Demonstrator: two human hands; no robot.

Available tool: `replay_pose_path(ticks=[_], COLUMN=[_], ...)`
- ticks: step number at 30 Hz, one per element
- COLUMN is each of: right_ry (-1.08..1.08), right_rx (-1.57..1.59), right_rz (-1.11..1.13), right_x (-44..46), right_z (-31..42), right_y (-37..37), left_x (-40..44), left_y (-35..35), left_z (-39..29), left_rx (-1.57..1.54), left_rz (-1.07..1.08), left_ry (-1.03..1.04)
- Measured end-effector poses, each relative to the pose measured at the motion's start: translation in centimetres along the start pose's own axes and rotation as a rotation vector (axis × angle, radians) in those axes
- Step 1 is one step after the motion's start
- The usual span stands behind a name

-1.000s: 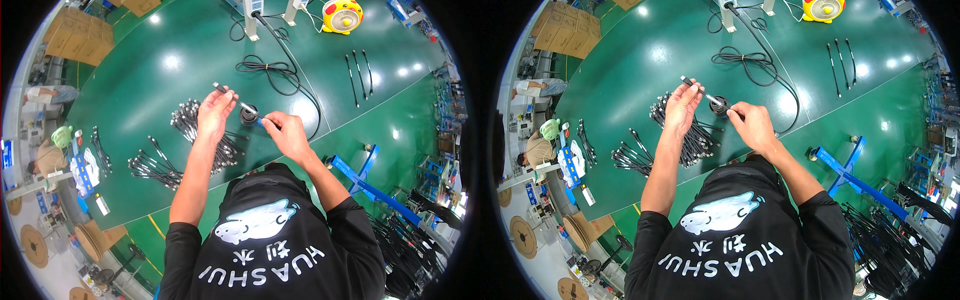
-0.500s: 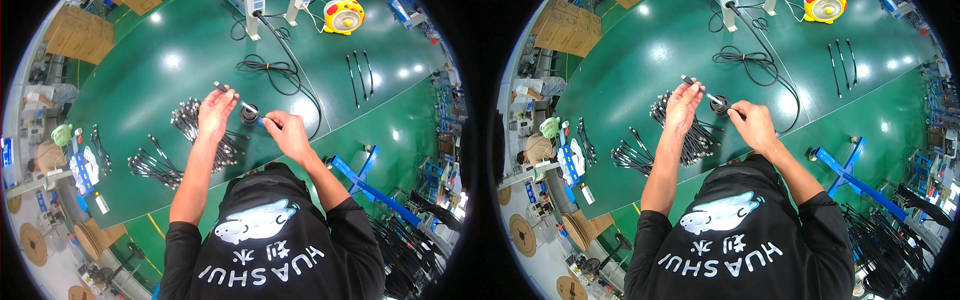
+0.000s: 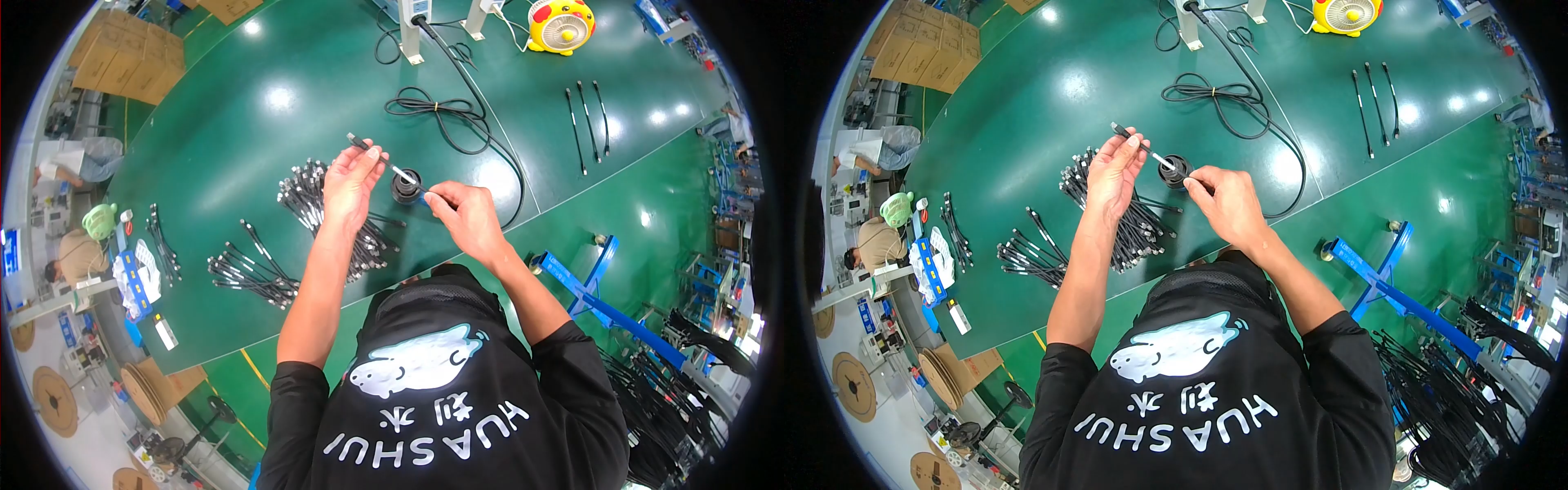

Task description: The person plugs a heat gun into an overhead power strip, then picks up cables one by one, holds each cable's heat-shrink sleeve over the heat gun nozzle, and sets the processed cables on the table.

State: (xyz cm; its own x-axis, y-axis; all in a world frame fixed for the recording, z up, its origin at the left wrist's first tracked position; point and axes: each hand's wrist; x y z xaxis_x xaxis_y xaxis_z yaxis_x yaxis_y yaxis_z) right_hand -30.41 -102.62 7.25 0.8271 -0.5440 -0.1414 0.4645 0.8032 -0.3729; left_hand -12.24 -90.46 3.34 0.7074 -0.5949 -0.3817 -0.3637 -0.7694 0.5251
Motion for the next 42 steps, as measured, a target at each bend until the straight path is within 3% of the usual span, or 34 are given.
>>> replay_pose_path(ticks=[14,19,32,42], right_ry=[0.098,0.035,0.049,-0.059], right_rx=[-0.025,0.014,0.019,-0.063], right_rz=[0.092,-0.002,0.024,-0.013], right_x=[0.5,0.3,0.8,1.0], right_z=[0.8,0.6,0.5,0.0], right_y=[0.0,0.2,0.5,1.0], left_x=[0.3,0.3,0.0,0.2], left_y=[-0.5,-0.5,-0.3,-0.1], left_z=[0.2,0.1,-0.3,-0.2], left_rx=[-0.003,0.014,0.008,0.032], left_rz=[-0.004,-0.013,-0.032,-0.045], left_ry=[-0.003,0.018,0.021,0.073])
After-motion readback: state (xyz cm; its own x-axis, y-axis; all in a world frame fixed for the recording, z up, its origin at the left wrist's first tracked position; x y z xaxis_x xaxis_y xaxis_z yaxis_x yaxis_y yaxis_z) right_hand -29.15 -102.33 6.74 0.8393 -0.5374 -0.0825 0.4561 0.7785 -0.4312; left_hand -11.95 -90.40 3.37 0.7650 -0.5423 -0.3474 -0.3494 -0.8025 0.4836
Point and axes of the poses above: each hand's wrist, its own x-axis towards the middle knuckle, its own y-axis out of the palm, z = x × y, and after that the axes turned 2 degrees about x, right-handed
